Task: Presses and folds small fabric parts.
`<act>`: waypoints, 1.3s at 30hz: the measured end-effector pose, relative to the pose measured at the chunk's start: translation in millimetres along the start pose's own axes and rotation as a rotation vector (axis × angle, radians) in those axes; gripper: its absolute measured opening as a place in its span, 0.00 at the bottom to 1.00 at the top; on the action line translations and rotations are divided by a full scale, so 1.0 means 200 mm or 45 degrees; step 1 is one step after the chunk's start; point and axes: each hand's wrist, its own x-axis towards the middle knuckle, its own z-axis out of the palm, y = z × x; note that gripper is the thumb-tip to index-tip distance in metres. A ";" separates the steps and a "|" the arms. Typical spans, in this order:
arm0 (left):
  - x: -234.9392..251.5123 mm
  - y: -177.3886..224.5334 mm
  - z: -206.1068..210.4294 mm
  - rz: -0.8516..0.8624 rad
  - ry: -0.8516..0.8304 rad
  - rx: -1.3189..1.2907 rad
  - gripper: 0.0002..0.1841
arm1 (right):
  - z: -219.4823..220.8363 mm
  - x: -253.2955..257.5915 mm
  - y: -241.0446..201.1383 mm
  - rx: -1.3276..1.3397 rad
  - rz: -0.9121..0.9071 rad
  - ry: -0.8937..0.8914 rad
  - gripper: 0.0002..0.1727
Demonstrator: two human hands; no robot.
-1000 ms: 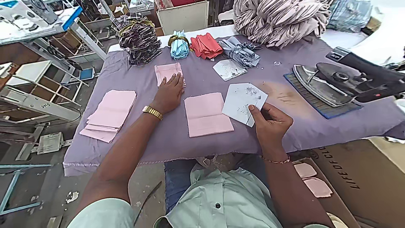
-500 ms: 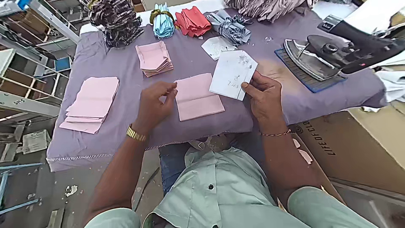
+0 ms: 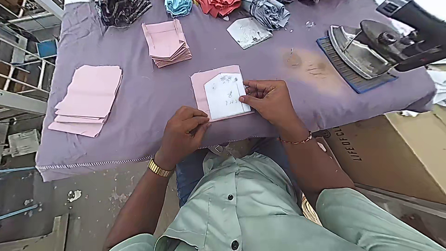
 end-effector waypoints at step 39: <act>0.02 0.03 0.06 -0.099 0.023 0.186 0.14 | -0.04 0.07 0.01 -0.210 0.096 -0.137 0.19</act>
